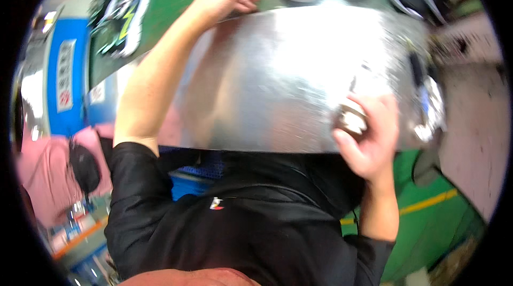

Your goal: The person applies glue to the seams of several sneakers using a syringe. They handle white, pink, and black sneakers one at a time, rotating each shoe to access different edges before placing it on the table.

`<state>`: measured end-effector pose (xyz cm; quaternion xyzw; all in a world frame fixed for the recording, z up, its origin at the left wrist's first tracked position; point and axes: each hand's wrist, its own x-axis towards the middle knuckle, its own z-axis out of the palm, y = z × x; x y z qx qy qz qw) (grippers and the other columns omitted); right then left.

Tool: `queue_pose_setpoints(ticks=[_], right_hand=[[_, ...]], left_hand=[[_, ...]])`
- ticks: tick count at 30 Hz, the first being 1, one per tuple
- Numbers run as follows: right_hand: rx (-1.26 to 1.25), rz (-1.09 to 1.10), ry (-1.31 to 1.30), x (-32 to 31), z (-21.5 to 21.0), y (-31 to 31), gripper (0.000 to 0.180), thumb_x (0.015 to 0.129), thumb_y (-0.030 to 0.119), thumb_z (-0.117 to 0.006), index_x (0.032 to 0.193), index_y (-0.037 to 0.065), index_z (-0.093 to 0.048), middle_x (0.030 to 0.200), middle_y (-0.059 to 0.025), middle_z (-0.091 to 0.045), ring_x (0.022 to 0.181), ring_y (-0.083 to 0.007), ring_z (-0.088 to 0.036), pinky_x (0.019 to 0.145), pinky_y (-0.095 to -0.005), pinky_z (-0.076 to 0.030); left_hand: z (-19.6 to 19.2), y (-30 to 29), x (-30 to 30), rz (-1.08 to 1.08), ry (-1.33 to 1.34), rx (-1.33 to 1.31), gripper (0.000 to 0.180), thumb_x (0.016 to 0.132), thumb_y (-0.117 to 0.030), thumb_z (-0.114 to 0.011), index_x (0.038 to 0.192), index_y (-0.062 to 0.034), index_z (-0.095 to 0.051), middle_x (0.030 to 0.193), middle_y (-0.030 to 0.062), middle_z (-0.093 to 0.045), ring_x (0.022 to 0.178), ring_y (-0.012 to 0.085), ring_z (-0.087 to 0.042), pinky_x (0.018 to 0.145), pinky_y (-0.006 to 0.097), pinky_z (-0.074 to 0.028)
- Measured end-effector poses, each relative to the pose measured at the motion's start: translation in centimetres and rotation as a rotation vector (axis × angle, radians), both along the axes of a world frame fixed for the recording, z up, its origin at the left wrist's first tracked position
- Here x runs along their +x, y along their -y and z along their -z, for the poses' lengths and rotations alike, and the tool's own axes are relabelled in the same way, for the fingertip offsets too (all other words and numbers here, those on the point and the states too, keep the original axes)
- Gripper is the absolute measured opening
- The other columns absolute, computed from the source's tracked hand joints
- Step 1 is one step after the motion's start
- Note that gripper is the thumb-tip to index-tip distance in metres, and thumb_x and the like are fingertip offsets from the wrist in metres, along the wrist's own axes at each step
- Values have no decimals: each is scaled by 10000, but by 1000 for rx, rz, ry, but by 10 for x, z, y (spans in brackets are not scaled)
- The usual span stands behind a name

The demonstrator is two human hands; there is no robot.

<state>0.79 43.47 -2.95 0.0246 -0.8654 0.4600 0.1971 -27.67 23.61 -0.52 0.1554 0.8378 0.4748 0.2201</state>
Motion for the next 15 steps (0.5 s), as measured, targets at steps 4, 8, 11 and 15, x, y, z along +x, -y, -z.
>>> queue_pose_setpoints(ticks=[4,8,11,15], right_hand=[[-147,-12,39,1,-3,8,505,733,329,-673,1064,-36,-561,848,-93,-458,777,-196,-430,693,-291,-349],[-117,-29,37,-4,-6,19,538,750,374,-674,1074,-37,-548,856,-90,-462,790,-192,-413,708,-285,-337],[-113,-46,65,-5,-7,18,532,745,367,-679,1071,-33,-552,859,-87,-466,791,-192,-414,709,-284,-337],[-51,-8,70,-6,-8,13,499,713,306,-686,1068,-24,-567,854,-83,-478,781,-197,-423,704,-288,-345]], left_hand=[[-10,103,8,-118,-77,268,318,857,-272,-646,975,17,-584,809,91,-621,740,168,-642,660,245,-517],[10,264,-4,-739,-258,604,306,798,-81,-681,977,-8,-444,817,87,-561,667,178,-625,578,282,-525],[27,344,-30,-916,-396,477,424,807,-33,-658,1147,19,-411,999,107,-581,904,210,-604,783,317,-499],[27,306,-63,-704,-487,380,704,743,11,-714,1338,-34,-340,1211,99,-533,1101,207,-513,958,333,-397]])
